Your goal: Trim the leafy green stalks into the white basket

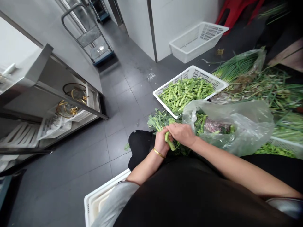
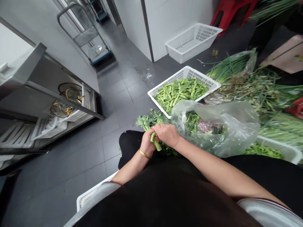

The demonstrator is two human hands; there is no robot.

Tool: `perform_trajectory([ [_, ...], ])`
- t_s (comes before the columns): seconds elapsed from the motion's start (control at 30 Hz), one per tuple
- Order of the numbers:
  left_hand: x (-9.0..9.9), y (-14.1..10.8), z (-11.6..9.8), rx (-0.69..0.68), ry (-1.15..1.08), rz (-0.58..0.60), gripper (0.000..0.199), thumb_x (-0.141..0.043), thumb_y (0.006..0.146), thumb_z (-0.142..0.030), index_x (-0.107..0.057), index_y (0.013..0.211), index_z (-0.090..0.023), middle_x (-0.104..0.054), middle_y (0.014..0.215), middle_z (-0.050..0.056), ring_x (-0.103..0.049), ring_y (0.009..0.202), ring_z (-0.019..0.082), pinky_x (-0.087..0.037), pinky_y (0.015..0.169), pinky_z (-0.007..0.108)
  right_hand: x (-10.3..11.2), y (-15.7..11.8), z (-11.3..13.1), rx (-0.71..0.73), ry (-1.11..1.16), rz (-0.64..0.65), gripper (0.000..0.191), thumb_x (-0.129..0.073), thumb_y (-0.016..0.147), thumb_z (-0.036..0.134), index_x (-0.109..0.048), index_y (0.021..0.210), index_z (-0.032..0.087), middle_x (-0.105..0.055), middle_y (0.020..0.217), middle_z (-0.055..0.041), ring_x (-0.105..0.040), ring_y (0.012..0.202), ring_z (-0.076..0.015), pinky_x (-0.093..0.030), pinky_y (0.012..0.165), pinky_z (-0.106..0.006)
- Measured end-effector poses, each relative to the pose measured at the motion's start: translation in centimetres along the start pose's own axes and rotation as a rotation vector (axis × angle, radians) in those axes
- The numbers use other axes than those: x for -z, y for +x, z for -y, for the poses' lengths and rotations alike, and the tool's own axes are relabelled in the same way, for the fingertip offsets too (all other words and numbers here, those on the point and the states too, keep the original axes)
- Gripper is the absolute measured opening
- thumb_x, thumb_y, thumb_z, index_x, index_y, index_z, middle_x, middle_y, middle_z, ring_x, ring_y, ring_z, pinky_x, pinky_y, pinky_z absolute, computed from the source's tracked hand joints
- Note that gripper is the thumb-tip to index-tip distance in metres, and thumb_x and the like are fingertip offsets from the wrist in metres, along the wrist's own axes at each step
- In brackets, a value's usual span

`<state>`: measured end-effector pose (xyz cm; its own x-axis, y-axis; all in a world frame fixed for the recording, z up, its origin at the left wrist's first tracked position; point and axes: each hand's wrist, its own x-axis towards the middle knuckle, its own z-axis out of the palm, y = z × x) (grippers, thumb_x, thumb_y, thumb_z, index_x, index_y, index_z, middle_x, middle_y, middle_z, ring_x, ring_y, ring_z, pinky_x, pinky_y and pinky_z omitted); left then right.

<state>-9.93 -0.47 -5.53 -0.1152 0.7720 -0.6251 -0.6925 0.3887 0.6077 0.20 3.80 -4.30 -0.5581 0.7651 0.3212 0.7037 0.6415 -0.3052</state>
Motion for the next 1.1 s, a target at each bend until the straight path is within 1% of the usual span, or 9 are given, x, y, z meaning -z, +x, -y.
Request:
perform_trajectory([
  [0.2, -1.0, 5.0, -2.8, 0.001, 0.06, -0.11, 0.025, -0.069, 0.068, -0.026, -0.046, 0.068, -0.017, -0.044, 0.047, -0.006, -0.037, 0.036, 0.005, -0.027, 0.039, 0.018, -1.2, -4.9, -0.5, 0.355, 0.197, 0.111, 0.045, -0.031, 0.1, 0.034, -0.059, 0.068, 0.019, -0.06, 0.06, -0.0034, -0.053, 0.054, -0.0138, -0.025, 0.052, -0.029],
  [0.37, -10.6, 13.7, -9.4, -0.028, 0.286, 0.147, 0.021, -0.069, 0.077, -0.028, -0.053, 0.075, -0.014, -0.049, 0.05, -0.003, -0.047, 0.042, 0.008, -0.031, 0.04, 0.018, -2.1, -6.5, -3.6, 0.104, 0.273, 0.445, 0.04, -0.037, 0.098, 0.041, -0.062, 0.077, 0.018, -0.066, 0.067, -0.0031, -0.061, 0.06, -0.0146, -0.031, 0.055, -0.025],
  [0.43, -14.6, 16.0, -11.0, -0.133, 0.336, 0.133, 0.024, -0.073, 0.076, -0.028, -0.053, 0.078, -0.014, -0.048, 0.049, -0.004, -0.047, 0.042, 0.007, -0.031, 0.041, 0.016, -1.6, -6.1, -4.8, 0.041, 0.3, 0.533, 0.033, -0.048, 0.092, 0.046, -0.064, 0.096, 0.018, -0.07, 0.081, -0.006, -0.064, 0.068, -0.0179, -0.035, 0.058, -0.025],
  [0.5, -16.5, 16.5, -11.3, -0.205, 0.35, 0.112, 0.028, -0.077, 0.073, -0.029, -0.053, 0.079, -0.015, -0.048, 0.049, -0.005, -0.045, 0.04, 0.005, -0.03, 0.04, 0.015, -1.0, -5.6, -5.7, -0.024, 0.317, 0.569, 0.054, -0.06, 0.082, 0.054, -0.057, 0.121, 0.016, -0.07, 0.098, -0.0119, -0.066, 0.077, -0.0224, -0.04, 0.061, -0.028],
  [0.57, -15.6, 15.2, -10.4, -0.174, 0.35, 0.162, 0.03, -0.075, 0.073, -0.037, -0.056, 0.08, -0.015, -0.051, 0.051, -0.003, -0.045, 0.038, 0.005, -0.03, 0.038, 0.016, -0.3, -5.0, -6.4, -0.133, 0.369, 0.545, 0.073, -0.062, 0.077, 0.058, -0.048, 0.134, 0.014, -0.069, 0.102, -0.0147, -0.066, 0.08, -0.0245, -0.043, 0.065, -0.031],
  [0.67, -10.4, 10.9, -7.6, 0.002, 0.37, 0.257, 0.04, -0.062, 0.079, -0.053, -0.061, 0.081, -0.013, -0.056, 0.054, 0.002, -0.046, 0.037, 0.008, -0.033, 0.034, 0.019, 0.2, -3.6, -7.3, -0.379, 0.597, 0.357, 0.06, -0.049, 0.085, 0.058, -0.052, 0.128, 0.016, -0.069, 0.082, -0.0062, -0.064, 0.072, -0.0197, -0.045, 0.065, -0.03],
  [0.83, -2.8, 3.9, -3.0, 0.226, 0.457, 0.403, 0.047, -0.06, 0.076, -0.056, -0.063, 0.078, -0.009, -0.061, 0.058, 0.007, -0.053, 0.038, 0.014, -0.039, 0.034, 0.025, -0.1, -0.8, -7.7, -0.482, 1.037, 0.23, 0.046, -0.045, 0.086, 0.058, -0.061, 0.074, 0.016, -0.061, 0.059, -0.0007, -0.054, 0.052, -0.0123, -0.04, 0.051, -0.024],
  [1.0, -1.1, 1.7, -1.0, -0.044, 0.44, 0.252, 0.045, -0.066, 0.071, -0.058, -0.058, 0.08, -0.015, -0.055, 0.051, -0.001, -0.044, 0.034, 0.01, -0.033, 0.035, 0.022, 0.0, 0.5, -5.5, -0.54, 0.832, 0.231, 0.035, -0.051, 0.082, 0.044, -0.055, 0.06, 0.018, -0.05, 0.043, 0.0029, -0.045, 0.043, -0.0108, -0.036, 0.048, -0.023],
  [1.1, -1.2, 1.9, -1.2, -0.2, 0.34, 0.12, 0.038, -0.063, 0.075, -0.054, -0.055, 0.076, -0.017, -0.048, 0.048, -0.004, -0.039, 0.034, 0.008, -0.029, 0.036, 0.021, 1.0, -0.4, -2.5, -0.423, 0.664, 0.07, 0.03, -0.047, 0.083, 0.036, -0.053, 0.059, 0.018, -0.053, 0.05, 0.0001, -0.047, 0.048, -0.011, -0.036, 0.051, -0.023],
])
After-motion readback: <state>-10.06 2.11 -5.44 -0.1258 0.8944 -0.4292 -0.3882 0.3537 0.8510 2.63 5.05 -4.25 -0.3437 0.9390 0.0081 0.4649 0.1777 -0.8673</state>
